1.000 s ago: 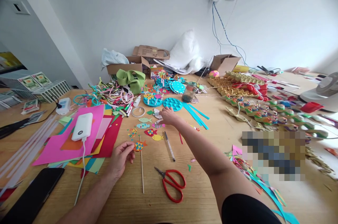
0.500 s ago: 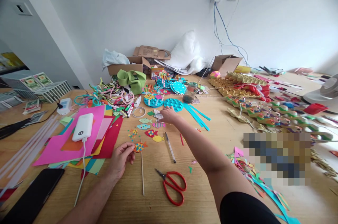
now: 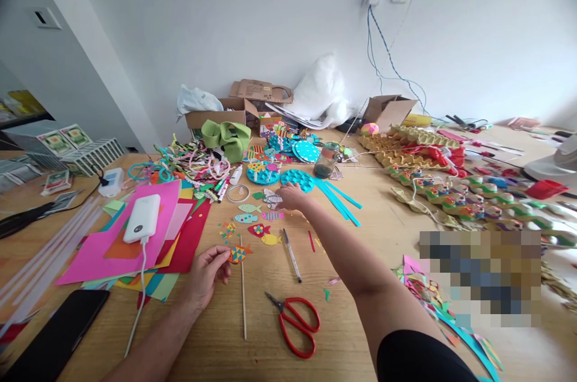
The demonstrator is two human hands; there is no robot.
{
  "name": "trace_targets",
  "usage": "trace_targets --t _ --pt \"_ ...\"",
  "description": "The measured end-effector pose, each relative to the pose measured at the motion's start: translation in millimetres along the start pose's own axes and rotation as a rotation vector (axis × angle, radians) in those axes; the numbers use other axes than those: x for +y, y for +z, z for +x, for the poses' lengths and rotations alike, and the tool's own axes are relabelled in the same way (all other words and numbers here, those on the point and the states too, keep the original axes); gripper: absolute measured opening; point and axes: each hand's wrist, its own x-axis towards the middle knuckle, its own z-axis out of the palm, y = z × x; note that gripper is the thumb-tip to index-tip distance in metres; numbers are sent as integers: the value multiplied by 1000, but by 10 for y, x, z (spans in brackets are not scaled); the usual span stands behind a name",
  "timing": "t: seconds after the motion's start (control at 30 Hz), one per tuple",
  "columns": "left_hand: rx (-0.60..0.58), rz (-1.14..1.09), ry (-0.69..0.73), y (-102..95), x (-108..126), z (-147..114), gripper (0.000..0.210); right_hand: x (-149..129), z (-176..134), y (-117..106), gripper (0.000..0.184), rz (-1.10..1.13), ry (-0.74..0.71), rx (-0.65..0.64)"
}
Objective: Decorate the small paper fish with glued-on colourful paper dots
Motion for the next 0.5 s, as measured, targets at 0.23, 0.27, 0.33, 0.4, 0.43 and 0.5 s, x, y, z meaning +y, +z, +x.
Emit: trace_targets --t 0.23,0.27,0.33,0.4,0.43,0.5 --pt "-4 -2 -3 4 -4 5 35 -21 26 4 34 -4 24 11" --pt "-3 -2 -2 2 -8 7 35 -29 32 -1 33 -6 26 14" --pt "-2 -1 0 -1 -14 10 35 -39 40 -11 34 -3 29 15" --pt "-1 -1 0 -3 -16 12 35 -39 47 -17 42 9 32 7" --pt "-2 -1 -1 -4 -14 12 35 -37 51 -18 49 17 33 0" --pt "-2 1 -5 -4 -9 11 35 -31 62 -17 60 31 37 -13"
